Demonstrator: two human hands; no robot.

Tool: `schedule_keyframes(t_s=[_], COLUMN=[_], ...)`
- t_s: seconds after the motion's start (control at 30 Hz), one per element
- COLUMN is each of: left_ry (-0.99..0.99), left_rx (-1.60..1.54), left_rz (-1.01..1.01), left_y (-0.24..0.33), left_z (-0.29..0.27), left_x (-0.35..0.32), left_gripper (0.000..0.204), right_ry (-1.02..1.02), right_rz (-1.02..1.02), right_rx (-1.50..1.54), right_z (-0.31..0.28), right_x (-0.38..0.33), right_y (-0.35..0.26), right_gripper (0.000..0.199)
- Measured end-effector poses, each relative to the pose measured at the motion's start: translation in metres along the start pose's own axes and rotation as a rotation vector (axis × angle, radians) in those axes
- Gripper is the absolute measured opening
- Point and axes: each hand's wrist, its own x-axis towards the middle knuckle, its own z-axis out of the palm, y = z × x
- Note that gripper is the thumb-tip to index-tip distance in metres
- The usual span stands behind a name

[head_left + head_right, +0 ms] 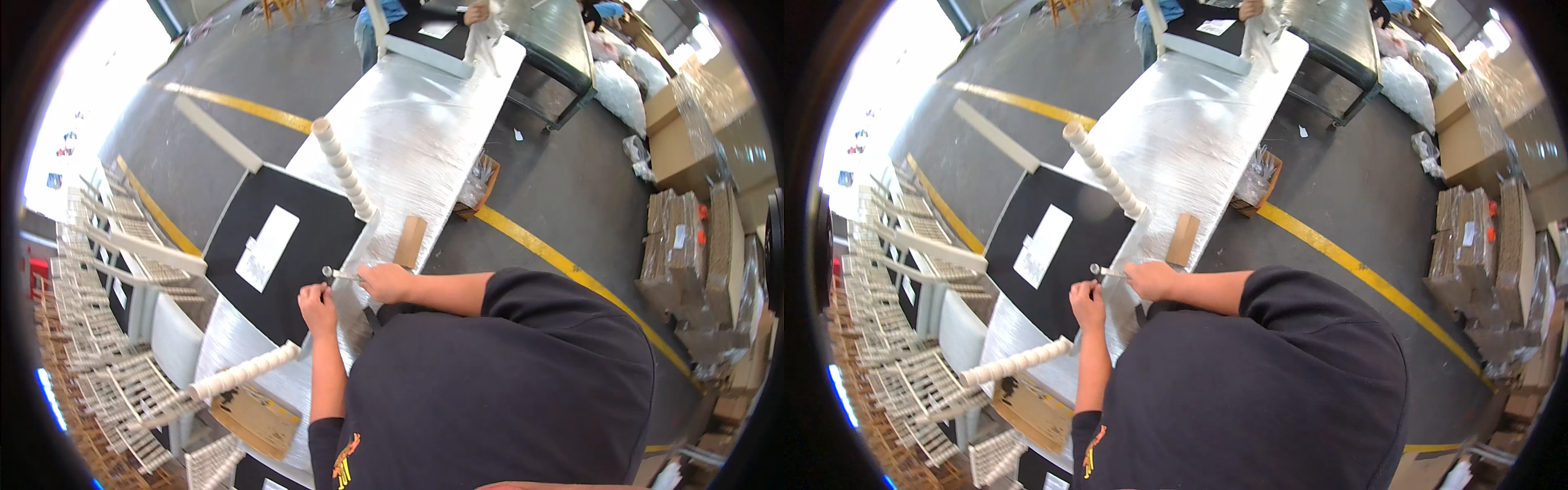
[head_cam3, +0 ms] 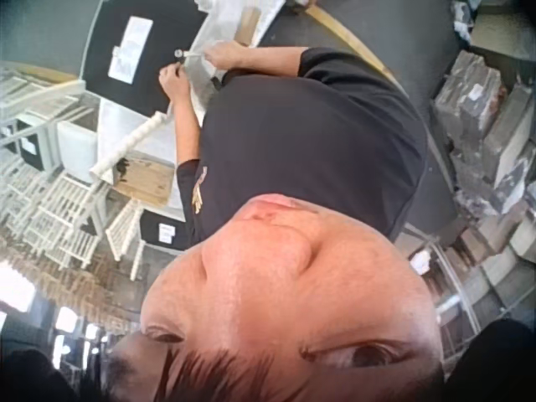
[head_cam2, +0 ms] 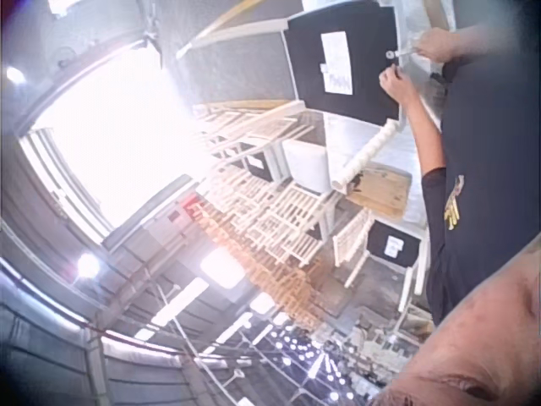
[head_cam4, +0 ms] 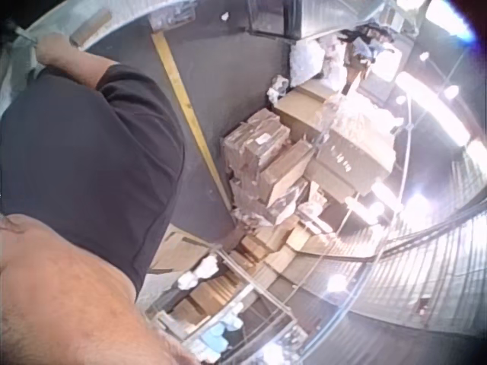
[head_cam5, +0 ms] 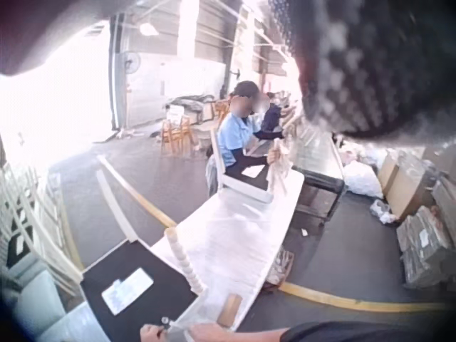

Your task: The person assembles white chairs by inserting legs into the seat frame and securing them with a hammer and wooden block. The person repeatedly lifts and repositions chairs on a workbench, hammers each leg into place, and moves completed chairs aside.

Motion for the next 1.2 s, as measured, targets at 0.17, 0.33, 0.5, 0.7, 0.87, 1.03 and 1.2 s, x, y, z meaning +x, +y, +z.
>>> schedule_keyframes(t_s=[0.17, 0.33, 0.5, 0.7, 0.87, 1.03, 1.2], left_ry=[-0.004, -0.016, 0.106, 0.188, 0.133, -0.059, -0.179], left_rx=[-0.019, -0.089, -0.115, 0.051, 0.198, 0.306, 0.406], left_rz=[-0.008, -0.076, -0.144, -0.4, -0.514, -0.544, -0.411], left_y=[0.005, 0.011, -0.014, -0.021, -0.021, -0.019, -0.019], left_z=[-0.006, -0.016, -0.029, -0.038, -0.04, -0.037, -0.035], left_x=[-0.001, 0.001, -0.008, -0.013, -0.005, 0.027, 0.043], left_gripper=[0.012, 0.011, 0.013, 0.022, 0.024, 0.024, 0.018], right_ry=[-0.085, -0.364, -0.377, -0.111, -0.238, -0.239, -0.249], right_rz=[-0.067, 0.065, -0.057, -0.172, -0.168, -0.146, -0.008], right_rx=[-0.025, -0.213, -0.229, -0.294, -0.241, -0.177, -0.121], right_z=[-0.006, 0.015, 0.05, 0.051, 0.052, 0.044, 0.036], right_x=[-0.017, -0.022, -0.006, 0.003, -0.009, -0.007, 0.001], right_y=[0.027, 0.061, 0.071, 0.078, 0.092, 0.096, 0.086], right_gripper=[0.029, 0.03, 0.026, 0.025, 0.028, 0.029, 0.027])
